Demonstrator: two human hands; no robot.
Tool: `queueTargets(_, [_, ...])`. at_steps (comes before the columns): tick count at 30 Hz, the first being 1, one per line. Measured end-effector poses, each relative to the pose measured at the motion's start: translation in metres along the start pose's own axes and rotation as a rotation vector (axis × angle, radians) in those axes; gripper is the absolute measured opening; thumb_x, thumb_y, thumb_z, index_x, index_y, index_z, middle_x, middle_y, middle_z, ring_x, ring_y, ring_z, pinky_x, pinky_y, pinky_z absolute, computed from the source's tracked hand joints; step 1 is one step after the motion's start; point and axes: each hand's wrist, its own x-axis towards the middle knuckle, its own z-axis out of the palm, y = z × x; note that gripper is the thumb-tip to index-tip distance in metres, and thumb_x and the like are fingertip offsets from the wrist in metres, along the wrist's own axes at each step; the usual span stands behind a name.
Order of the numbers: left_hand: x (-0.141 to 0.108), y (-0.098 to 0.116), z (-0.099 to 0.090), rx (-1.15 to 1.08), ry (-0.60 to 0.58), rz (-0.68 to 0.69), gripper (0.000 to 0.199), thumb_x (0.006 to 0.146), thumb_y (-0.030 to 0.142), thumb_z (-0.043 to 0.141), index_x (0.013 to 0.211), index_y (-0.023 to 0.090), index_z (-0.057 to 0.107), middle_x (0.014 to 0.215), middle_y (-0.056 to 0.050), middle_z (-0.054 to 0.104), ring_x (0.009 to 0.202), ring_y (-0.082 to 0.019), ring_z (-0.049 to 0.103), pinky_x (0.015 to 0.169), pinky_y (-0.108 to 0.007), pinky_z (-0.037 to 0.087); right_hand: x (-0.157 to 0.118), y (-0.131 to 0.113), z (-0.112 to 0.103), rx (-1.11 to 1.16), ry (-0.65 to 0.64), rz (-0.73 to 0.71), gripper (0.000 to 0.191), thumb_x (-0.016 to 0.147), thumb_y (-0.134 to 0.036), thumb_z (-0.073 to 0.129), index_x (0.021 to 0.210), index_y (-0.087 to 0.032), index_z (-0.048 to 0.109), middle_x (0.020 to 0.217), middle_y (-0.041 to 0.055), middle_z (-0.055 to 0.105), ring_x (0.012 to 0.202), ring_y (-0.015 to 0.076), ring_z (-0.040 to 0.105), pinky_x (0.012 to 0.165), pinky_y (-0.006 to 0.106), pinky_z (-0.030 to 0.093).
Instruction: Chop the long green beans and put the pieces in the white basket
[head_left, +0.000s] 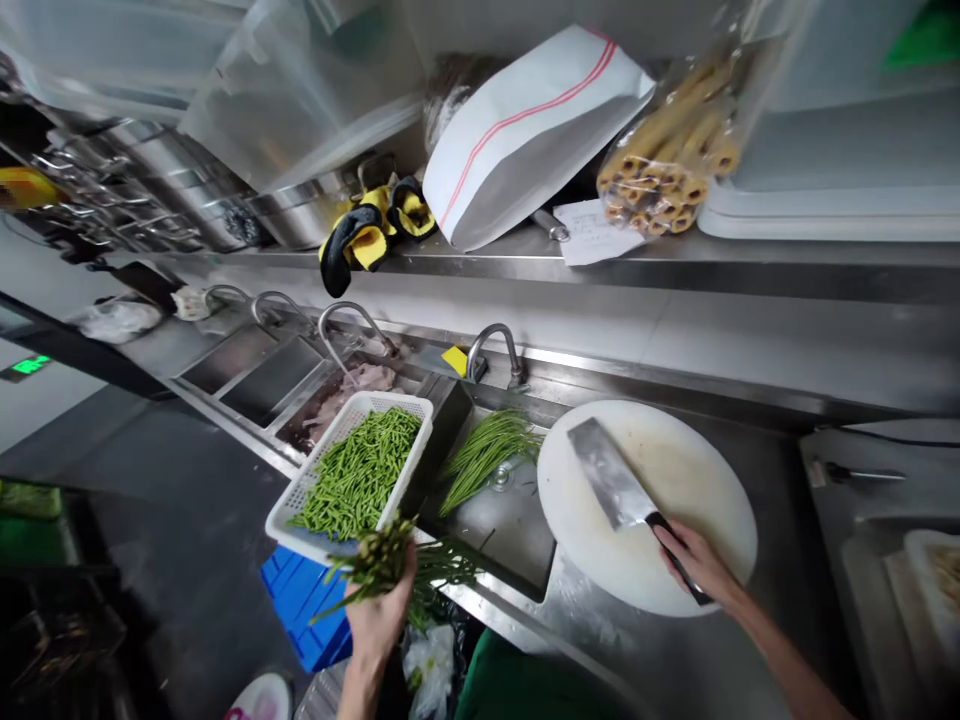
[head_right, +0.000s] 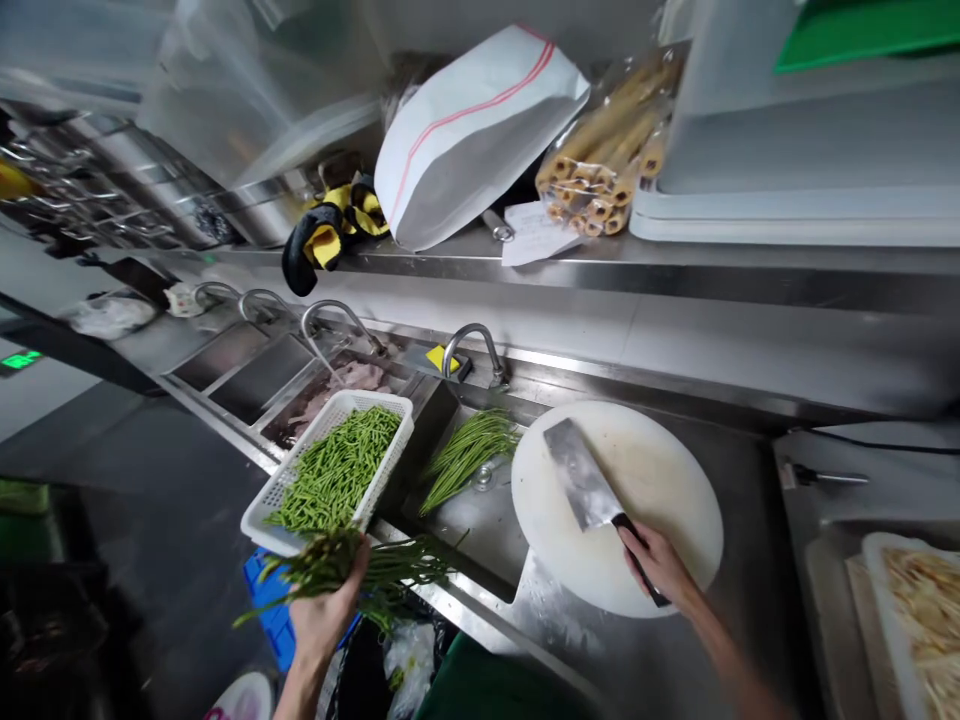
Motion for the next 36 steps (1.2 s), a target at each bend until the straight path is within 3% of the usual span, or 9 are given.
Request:
queueTargets(3, [0.020, 0.027, 0.064, -0.009, -0.296, 0.118, 0.024, 0.070, 0.028, 0.071, 0.092, 0.020, 0.066, 0.092, -0.008, 0.073, 0.088, -0.027, 0.070, 0.086, -0.041, 0.057, -0.036, 0.024, -0.031, -0.171, 0.224, 0.005, 0.042, 0.082, -0.066, 0.047, 0.082, -0.026, 0.055, 0.044, -0.0081, 0.047, 0.031, 0.0145, 0.045, 0.035, 0.028, 0.039])
queueTargets(7, [0.021, 0.083, 0.195, 0.000, -0.636, 0.284, 0.030, 0.063, 0.011, 0.074, 0.089, 0.018, 0.061, 0.082, -0.007, 0.067, 0.090, -0.029, 0.069, 0.088, -0.039, 0.051, -0.067, 0.033, -0.051, -0.615, 0.489, 0.001, 0.043, 0.089, -0.052, 0.038, 0.107, -0.020, 0.061, 0.068, 0.0072, 0.071, 0.063, 0.0284, 0.070, 0.062, 0.038, 0.051])
queueTargets(11, [-0.014, 0.131, 0.321, -0.075, -0.760, 0.336, 0.007, 0.081, 0.010, 0.059, 0.082, 0.016, 0.057, 0.085, -0.013, 0.064, 0.108, -0.034, 0.064, 0.099, -0.045, 0.043, -0.085, 0.034, -0.055, -0.866, 0.518, 0.105, 0.048, 0.096, -0.042, 0.030, 0.116, -0.013, 0.061, 0.091, 0.0176, 0.076, 0.084, 0.0344, 0.074, 0.072, 0.040, 0.050])
queueTargets(14, [-0.041, 0.142, 0.374, -0.105, -0.824, 0.330, 0.007, 0.090, 0.016, 0.053, 0.086, 0.014, 0.059, 0.095, -0.017, 0.063, 0.120, -0.035, 0.057, 0.103, -0.047, 0.039, -0.096, 0.035, -0.051, -0.897, 0.527, 0.191, 0.047, 0.099, -0.038, 0.028, 0.119, -0.011, 0.060, 0.090, 0.0179, 0.077, 0.086, 0.0334, 0.074, 0.070, 0.038, 0.049])
queueTargets(18, [-0.050, 0.129, 0.391, -0.040, -0.887, 0.369, 0.044, 0.082, 0.037, 0.070, 0.115, 0.010, 0.060, 0.119, -0.023, 0.058, 0.130, -0.040, 0.043, 0.107, -0.049, 0.033, -0.102, 0.027, -0.036, -0.907, 0.520, 0.268, 0.044, 0.101, -0.035, 0.029, 0.127, -0.011, 0.056, 0.093, 0.0169, 0.077, 0.086, 0.0311, 0.075, 0.071, 0.036, 0.049])
queueTargets(22, [-0.038, 0.112, 0.382, 0.507, -0.929, 0.600, 0.106, 0.065, 0.056, 0.082, 0.150, 0.016, 0.033, 0.136, -0.023, 0.051, 0.126, -0.042, 0.044, 0.109, -0.060, 0.028, -0.094, 0.014, -0.016, -0.888, 0.442, 0.264, 0.044, 0.102, -0.031, 0.029, 0.134, -0.009, 0.051, 0.107, 0.0176, 0.075, 0.094, 0.0298, 0.073, 0.075, 0.034, 0.049])
queueTargets(25, [-0.028, 0.104, 0.372, 0.679, -0.912, 0.747, 0.118, 0.066, 0.068, 0.075, 0.156, 0.017, 0.019, 0.141, -0.021, 0.047, 0.124, -0.040, 0.047, 0.109, -0.058, 0.030, -0.088, 0.013, -0.014, -0.906, 0.390, 0.228, 0.043, 0.102, -0.032, 0.031, 0.134, -0.012, 0.051, 0.113, 0.0164, 0.074, 0.095, 0.0288, 0.073, 0.076, 0.034, 0.050])
queueTargets(31, [-0.012, 0.092, 0.361, 0.343, -0.861, 0.691, 0.039, 0.099, 0.044, 0.043, 0.130, 0.025, 0.056, 0.127, -0.008, 0.059, 0.112, -0.024, 0.057, 0.100, -0.038, 0.043, -0.085, 0.030, -0.025, -0.931, 0.464, 0.196, 0.044, 0.100, -0.034, 0.031, 0.131, -0.014, 0.056, 0.105, 0.0155, 0.076, 0.087, 0.0273, 0.073, 0.071, 0.033, 0.050])
queueTargets(36, [-0.004, 0.089, 0.378, 0.220, -0.861, 0.587, 0.015, 0.093, 0.021, 0.055, 0.097, 0.020, 0.069, 0.106, -0.007, 0.066, 0.097, -0.021, 0.060, 0.091, -0.033, 0.048, -0.083, 0.023, -0.010, -0.891, 0.374, 0.172, 0.042, 0.100, -0.033, 0.032, 0.131, -0.017, 0.054, 0.105, 0.0127, 0.076, 0.091, 0.0270, 0.073, 0.071, 0.031, 0.048])
